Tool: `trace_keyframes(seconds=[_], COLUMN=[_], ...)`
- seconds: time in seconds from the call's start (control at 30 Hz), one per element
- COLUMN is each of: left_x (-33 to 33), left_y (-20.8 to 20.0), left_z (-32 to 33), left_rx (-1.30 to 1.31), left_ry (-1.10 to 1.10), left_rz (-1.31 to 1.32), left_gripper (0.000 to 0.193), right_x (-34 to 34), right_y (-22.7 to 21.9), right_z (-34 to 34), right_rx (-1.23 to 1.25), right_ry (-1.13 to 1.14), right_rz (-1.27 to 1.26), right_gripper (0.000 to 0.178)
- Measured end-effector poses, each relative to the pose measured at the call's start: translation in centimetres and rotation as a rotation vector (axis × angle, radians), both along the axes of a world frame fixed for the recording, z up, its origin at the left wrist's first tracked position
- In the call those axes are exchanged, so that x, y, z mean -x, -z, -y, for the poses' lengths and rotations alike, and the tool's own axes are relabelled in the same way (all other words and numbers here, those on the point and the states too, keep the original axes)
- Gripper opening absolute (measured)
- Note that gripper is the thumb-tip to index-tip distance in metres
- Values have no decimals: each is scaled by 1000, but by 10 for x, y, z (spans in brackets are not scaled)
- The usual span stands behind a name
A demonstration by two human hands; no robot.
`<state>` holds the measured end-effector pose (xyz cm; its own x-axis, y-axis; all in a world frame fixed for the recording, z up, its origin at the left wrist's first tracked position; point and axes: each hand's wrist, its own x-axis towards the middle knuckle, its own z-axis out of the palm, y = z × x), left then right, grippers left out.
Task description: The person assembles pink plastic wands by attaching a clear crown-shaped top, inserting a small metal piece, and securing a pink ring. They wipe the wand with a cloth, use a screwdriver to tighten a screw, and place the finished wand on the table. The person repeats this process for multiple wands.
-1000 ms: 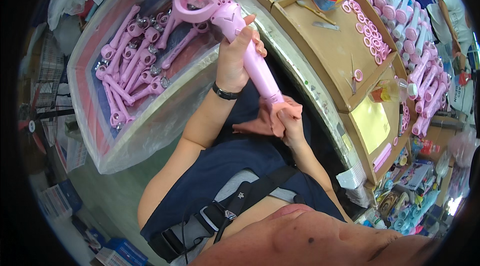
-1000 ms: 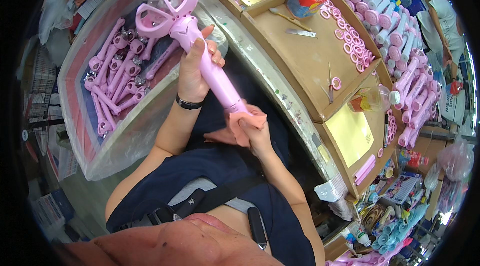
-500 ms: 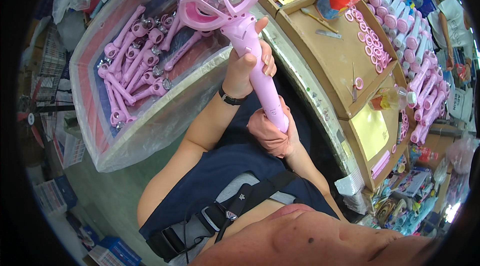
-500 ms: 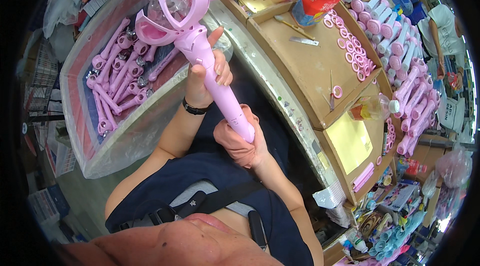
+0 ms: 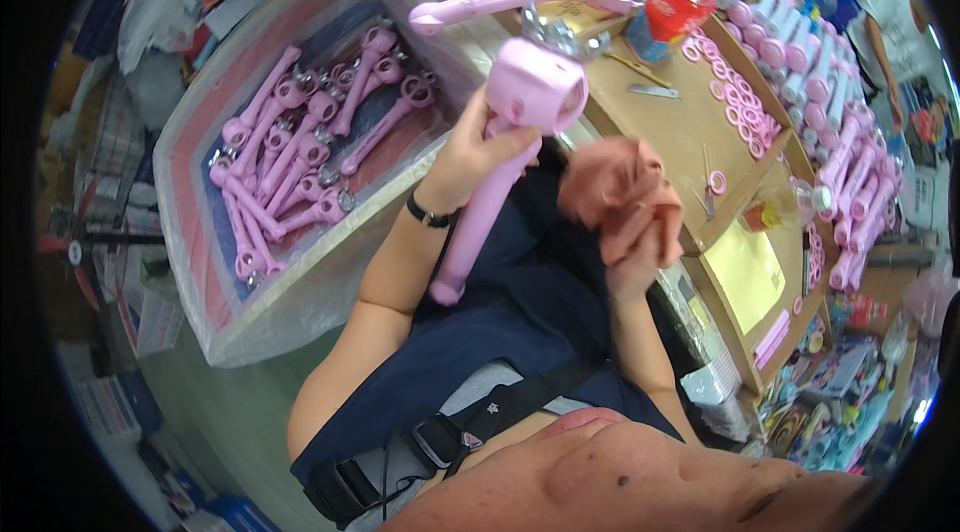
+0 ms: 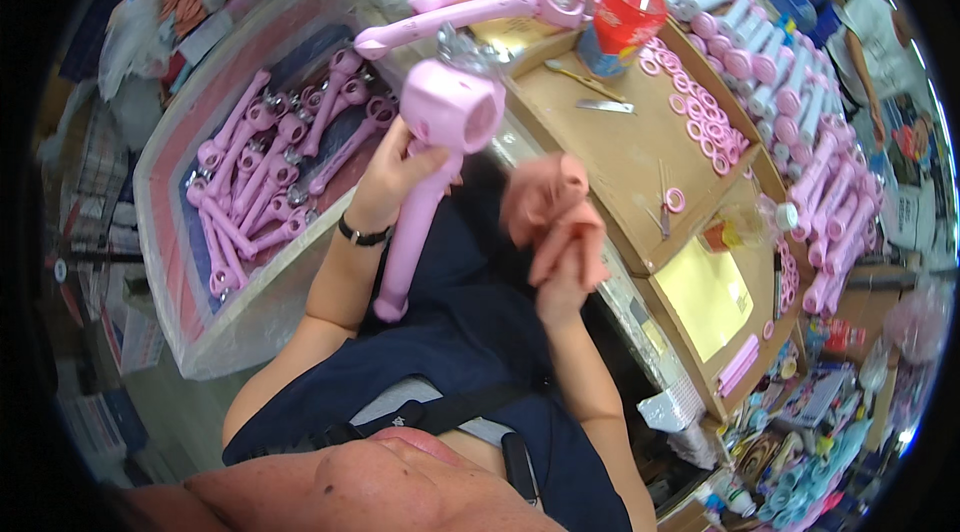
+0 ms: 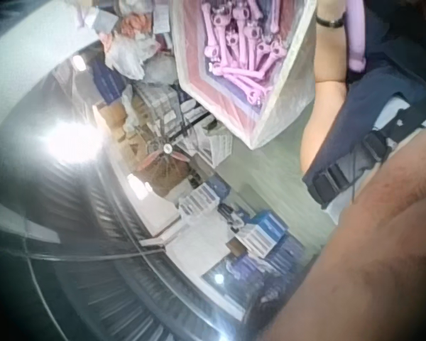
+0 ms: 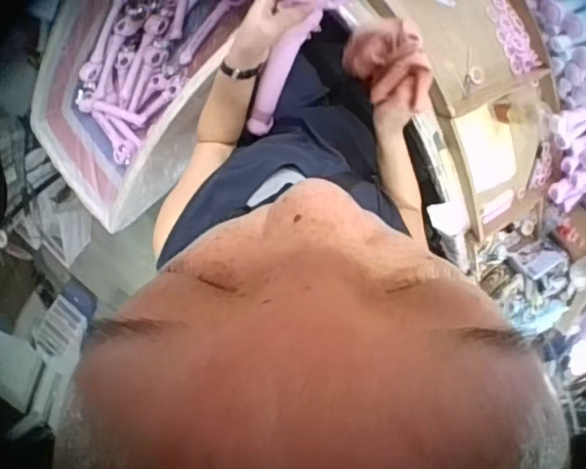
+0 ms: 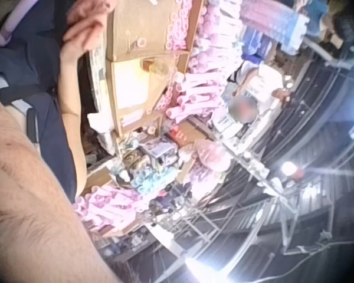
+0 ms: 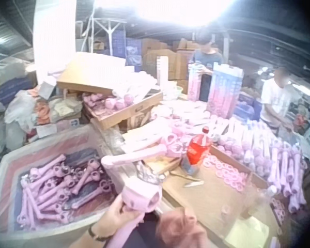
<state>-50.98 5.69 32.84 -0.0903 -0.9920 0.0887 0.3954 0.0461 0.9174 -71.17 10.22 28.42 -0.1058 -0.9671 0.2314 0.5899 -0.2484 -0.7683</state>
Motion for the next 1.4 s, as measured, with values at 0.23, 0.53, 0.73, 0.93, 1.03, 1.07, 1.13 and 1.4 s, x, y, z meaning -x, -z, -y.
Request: trace_keyframes(seconds=[0.23, 0.53, 0.73, 0.93, 1.03, 1.07, 1.13, 1.4], left_x=[37, 48, 47, 48, 49, 49, 52, 57], left_y=[5, 9, -1, 9, 14, 14, 16, 21], left_z=[-28, -41, -52, -49, -51, -53, -51, -43], left_rx=[255, 425, 350, 277, 36, -69, 255, 398], left_ry=[-40, -231, -1, 377, 530, 565, 391, 28], left_rz=[720, 1071, 872, 345, 115, 58, 266, 518], left_gripper=[94, 93, 94, 98, 97, 96, 92, 84], right_x=[-35, -55, 11, 35, 36, 36, 36, -24], right_y=[-42, -44, -20, 32, 46, 46, 38, -14], right_z=[50, 31, 69, 60, 55, 55, 53, 33], right_rx=[460, 123, -159, -163, -347, -375, -90, 99], right_ry=[446, 328, -155, -204, -9, -56, -119, 507], right_rz=[-1143, -659, -104, 104, 207, 350, 221, -233], right_gripper=[65, 84, 47, 66, 61, 59, 52, 40])
